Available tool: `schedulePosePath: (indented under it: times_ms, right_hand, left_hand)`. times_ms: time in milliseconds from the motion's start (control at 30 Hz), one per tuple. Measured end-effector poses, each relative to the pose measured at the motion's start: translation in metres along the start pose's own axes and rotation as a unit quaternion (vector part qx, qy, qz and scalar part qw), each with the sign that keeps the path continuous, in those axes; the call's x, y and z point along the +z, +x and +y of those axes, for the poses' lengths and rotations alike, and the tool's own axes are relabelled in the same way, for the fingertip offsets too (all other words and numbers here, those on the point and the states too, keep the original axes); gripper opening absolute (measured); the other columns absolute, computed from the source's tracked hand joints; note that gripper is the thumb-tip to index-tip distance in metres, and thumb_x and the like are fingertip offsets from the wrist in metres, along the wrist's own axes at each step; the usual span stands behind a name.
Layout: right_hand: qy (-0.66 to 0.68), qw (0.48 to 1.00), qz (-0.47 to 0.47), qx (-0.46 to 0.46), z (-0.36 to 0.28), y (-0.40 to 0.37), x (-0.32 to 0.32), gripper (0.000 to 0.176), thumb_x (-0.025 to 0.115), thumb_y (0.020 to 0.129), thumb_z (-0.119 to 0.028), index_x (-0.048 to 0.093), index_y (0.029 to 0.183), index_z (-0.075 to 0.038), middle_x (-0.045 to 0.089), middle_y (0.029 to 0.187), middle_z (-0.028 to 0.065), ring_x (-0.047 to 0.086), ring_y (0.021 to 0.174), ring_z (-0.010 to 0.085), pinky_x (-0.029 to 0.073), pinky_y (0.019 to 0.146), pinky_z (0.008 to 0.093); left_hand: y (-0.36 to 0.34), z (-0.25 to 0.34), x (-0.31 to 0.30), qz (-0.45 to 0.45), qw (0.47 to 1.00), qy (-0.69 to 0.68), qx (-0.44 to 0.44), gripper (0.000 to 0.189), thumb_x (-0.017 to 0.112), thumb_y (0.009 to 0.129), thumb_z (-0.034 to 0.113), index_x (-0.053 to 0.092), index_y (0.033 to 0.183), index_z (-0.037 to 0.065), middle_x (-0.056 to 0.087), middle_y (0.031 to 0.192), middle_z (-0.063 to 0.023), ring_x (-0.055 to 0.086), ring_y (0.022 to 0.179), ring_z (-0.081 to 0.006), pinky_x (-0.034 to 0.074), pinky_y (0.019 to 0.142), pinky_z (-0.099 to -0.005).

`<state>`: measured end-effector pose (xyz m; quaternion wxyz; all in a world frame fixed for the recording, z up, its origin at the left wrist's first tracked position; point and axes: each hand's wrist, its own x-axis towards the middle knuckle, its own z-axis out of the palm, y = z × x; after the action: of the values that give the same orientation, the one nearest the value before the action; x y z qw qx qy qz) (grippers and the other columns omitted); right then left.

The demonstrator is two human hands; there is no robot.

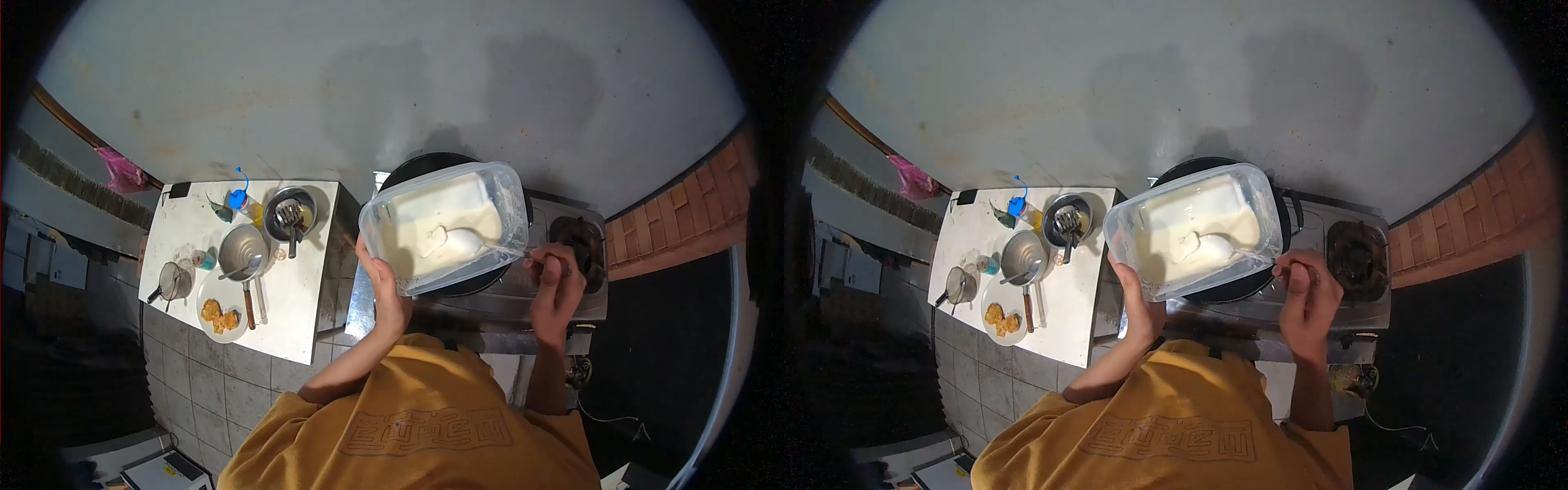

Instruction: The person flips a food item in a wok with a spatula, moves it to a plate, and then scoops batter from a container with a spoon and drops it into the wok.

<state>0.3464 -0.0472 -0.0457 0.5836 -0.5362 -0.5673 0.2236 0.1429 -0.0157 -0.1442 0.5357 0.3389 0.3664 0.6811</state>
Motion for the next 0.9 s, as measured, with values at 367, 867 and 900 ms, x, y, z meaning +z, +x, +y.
schedulePosePath:
  times_ms: [367,867,900]
  right_hand:
    - [0.000,0.996,0.081,0.036,0.004,0.017,0.004,0.026,0.045,0.104,-0.020,0.058,0.094,0.000,0.059,0.079,0.0026,0.053,0.066,0.0053,0.038,0.055,0.0199]
    - [0.091,0.980,-0.051,0.170,-0.002,0.015,0.023,0.025,0.046,0.103,-0.018,0.060,0.102,0.002,0.064,0.078,0.0095,0.057,0.064,0.0076,0.047,0.050,0.0222]
    - [0.100,0.978,-0.061,0.173,0.000,0.015,0.024,0.025,0.046,0.103,-0.019,0.060,0.102,0.002,0.064,0.078,0.0102,0.059,0.065,0.0089,0.049,0.051,0.0230]
  left_hand:
    - [-0.005,0.003,0.000,-0.011,0.999,0.031,0.011,0.073,0.035,0.100,0.056,0.013,0.150,0.007,0.024,0.148,-0.0148,0.025,0.138,-0.0253,0.019,0.114,-0.0387]
    - [-0.008,0.006,0.003,0.002,0.999,0.038,0.004,0.072,0.034,0.101,0.053,0.011,0.150,0.006,0.024,0.148,-0.0149,0.026,0.137,-0.0253,0.019,0.114,-0.0382]
    - [-0.007,0.004,0.002,0.001,0.999,0.044,0.007,0.072,0.035,0.101,0.053,0.011,0.150,0.006,0.024,0.148,-0.0148,0.026,0.137,-0.0252,0.019,0.114,-0.0382]
